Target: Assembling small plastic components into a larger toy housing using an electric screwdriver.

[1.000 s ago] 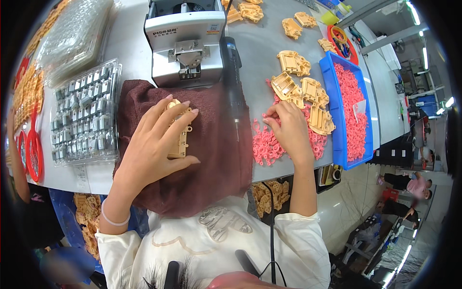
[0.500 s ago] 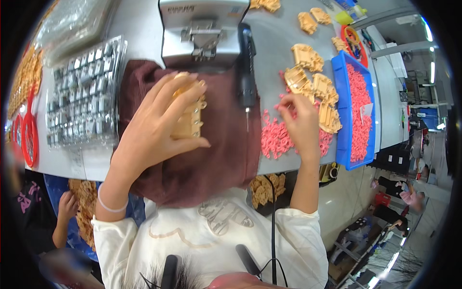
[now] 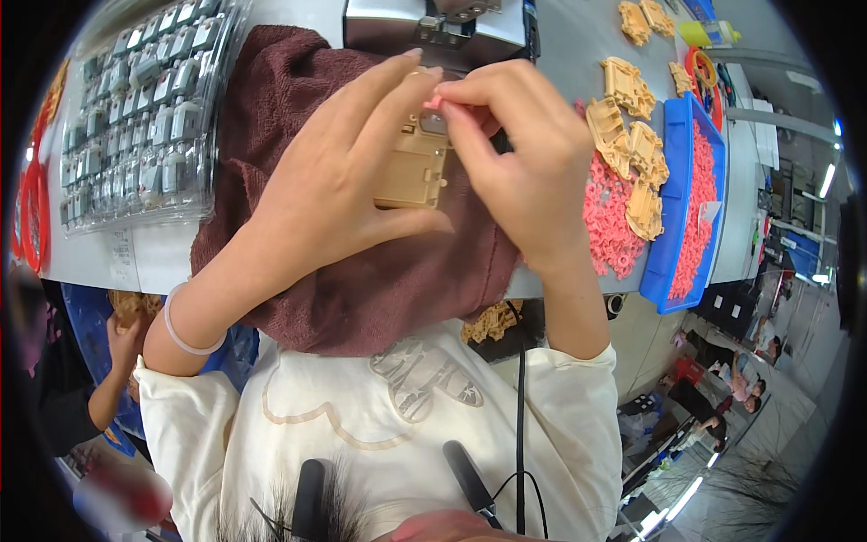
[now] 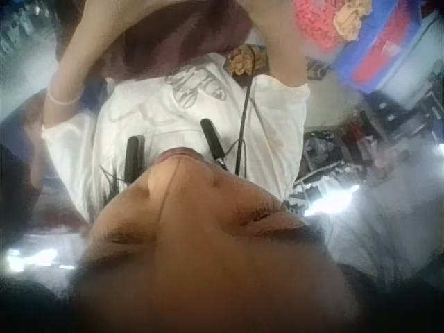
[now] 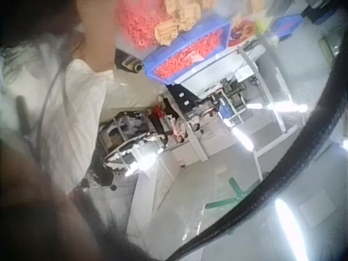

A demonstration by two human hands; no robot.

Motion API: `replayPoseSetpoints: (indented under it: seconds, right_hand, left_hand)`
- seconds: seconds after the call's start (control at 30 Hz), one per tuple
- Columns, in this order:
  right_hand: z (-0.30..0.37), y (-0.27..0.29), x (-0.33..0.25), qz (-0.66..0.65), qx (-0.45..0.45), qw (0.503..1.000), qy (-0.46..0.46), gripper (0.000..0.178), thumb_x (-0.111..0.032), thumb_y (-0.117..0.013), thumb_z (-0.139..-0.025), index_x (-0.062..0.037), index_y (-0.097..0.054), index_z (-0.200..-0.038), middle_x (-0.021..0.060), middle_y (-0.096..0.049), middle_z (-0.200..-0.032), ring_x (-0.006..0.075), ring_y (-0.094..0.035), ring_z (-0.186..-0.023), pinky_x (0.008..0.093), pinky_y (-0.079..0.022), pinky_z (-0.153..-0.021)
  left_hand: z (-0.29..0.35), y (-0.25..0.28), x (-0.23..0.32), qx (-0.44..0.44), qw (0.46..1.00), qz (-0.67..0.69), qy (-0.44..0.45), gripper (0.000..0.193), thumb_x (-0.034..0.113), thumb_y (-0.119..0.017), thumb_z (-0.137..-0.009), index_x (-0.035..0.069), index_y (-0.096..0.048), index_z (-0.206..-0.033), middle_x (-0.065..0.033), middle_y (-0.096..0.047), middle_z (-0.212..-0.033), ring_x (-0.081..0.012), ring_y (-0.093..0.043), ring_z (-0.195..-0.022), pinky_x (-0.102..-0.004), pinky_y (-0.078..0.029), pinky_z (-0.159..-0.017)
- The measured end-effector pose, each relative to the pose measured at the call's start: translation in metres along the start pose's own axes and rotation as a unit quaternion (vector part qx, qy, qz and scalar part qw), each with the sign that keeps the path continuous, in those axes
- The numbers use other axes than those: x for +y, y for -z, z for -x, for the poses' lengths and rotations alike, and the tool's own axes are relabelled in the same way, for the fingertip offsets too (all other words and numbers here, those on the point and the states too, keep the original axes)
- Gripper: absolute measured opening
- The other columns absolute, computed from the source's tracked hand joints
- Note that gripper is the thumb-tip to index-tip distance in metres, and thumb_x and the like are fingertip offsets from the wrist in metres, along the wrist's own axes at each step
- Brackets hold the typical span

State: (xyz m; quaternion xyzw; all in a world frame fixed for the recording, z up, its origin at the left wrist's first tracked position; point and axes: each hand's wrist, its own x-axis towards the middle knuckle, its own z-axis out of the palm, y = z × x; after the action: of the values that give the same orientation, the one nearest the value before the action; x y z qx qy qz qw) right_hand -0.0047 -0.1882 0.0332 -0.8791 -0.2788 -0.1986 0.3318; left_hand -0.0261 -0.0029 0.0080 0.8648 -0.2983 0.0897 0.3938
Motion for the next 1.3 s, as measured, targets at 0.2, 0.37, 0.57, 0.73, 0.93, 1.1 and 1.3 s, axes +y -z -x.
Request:
replayPoseSetpoints:
  seconds: [0.2,0.37,0.57,0.73,0.93,1.1,1.3]
  right_hand:
    - [0.011,-0.001,-0.009,-0.014,-0.021,1.0,-0.01,0.019,0.0,-0.072,-0.073,-0.0044,-0.067,-0.091,0.0072,-0.061,-0.092,0.0246,-0.063,-0.079,0.0344,-0.052,-0.068]
    - [0.005,-0.005,-0.001,-0.066,-0.014,0.998,-0.003,0.017,0.003,-0.073,-0.072,-0.0025,-0.066,-0.087,0.0086,-0.064,-0.097,0.0259,-0.062,-0.083,0.0335,-0.051,-0.07]
    - [0.003,-0.003,-0.003,-0.049,-0.008,0.999,0.012,0.024,0.005,-0.075,-0.068,-0.0041,-0.066,-0.088,0.0072,-0.068,-0.091,0.0252,-0.063,-0.082,0.0333,-0.051,-0.071]
    - [0.008,-0.004,-0.004,-0.046,-0.013,0.999,0.009,0.03,0.007,-0.077,-0.069,-0.001,-0.067,-0.096,0.0096,-0.07,-0.096,0.0216,-0.063,-0.088,0.0302,-0.049,-0.081]
    - [0.009,-0.001,-0.002,-0.023,0.008,1.0,-0.007,0.03,0.003,-0.078,-0.066,-0.0085,-0.071,-0.093,0.0052,-0.066,-0.09,0.0234,-0.061,-0.084,0.0323,-0.05,-0.072]
    - [0.017,-0.009,0.001,-0.054,0.01,0.993,-0.104,0.025,-0.005,-0.081,-0.064,-0.0082,-0.073,-0.087,0.0048,-0.059,-0.092,0.0204,-0.053,-0.085,0.0307,-0.044,-0.074]
    - [0.014,-0.003,-0.007,-0.07,-0.006,0.985,-0.156,0.022,-0.006,-0.08,-0.067,-0.0072,-0.072,-0.087,0.0048,-0.056,-0.089,0.0207,-0.051,-0.088,0.031,-0.043,-0.077]
  left_hand:
    - [0.003,-0.004,-0.003,0.036,0.999,0.024,0.005,0.099,0.033,-0.088,-0.059,0.004,-0.042,-0.142,-0.0179,-0.046,-0.143,-0.0368,-0.049,-0.127,-0.0446,-0.042,-0.105]
    - [0.003,-0.003,-0.004,0.034,0.999,0.001,-0.002,0.097,0.034,-0.086,-0.06,0.003,-0.042,-0.141,-0.0165,-0.047,-0.142,-0.0351,-0.051,-0.125,-0.0444,-0.043,-0.103]
    - [0.001,-0.005,-0.005,0.03,0.999,0.024,-0.008,0.094,0.034,-0.086,-0.062,0.003,-0.043,-0.14,-0.017,-0.046,-0.142,-0.0354,-0.05,-0.125,-0.0443,-0.043,-0.103]
    - [0.005,-0.005,-0.006,0.03,0.999,0.02,-0.001,0.094,0.033,-0.086,-0.062,0.003,-0.044,-0.14,-0.017,-0.046,-0.142,-0.0349,-0.05,-0.125,-0.0441,-0.043,-0.103]
    - [0.0,-0.006,-0.004,0.024,1.0,0.014,-0.006,0.096,0.032,-0.086,-0.059,0.003,-0.044,-0.14,-0.0167,-0.046,-0.142,-0.035,-0.051,-0.125,-0.0438,-0.043,-0.103]
    - [0.003,-0.008,-0.009,0.045,0.999,0.023,-0.005,0.098,0.032,-0.087,-0.058,0.002,-0.043,-0.14,-0.0165,-0.047,-0.142,-0.0353,-0.051,-0.124,-0.0436,-0.044,-0.103]
    - [0.002,-0.006,-0.005,0.038,0.999,0.013,-0.021,0.099,0.029,-0.088,-0.056,0.003,-0.043,-0.14,-0.0157,-0.046,-0.143,-0.0354,-0.05,-0.125,-0.0438,-0.043,-0.103]
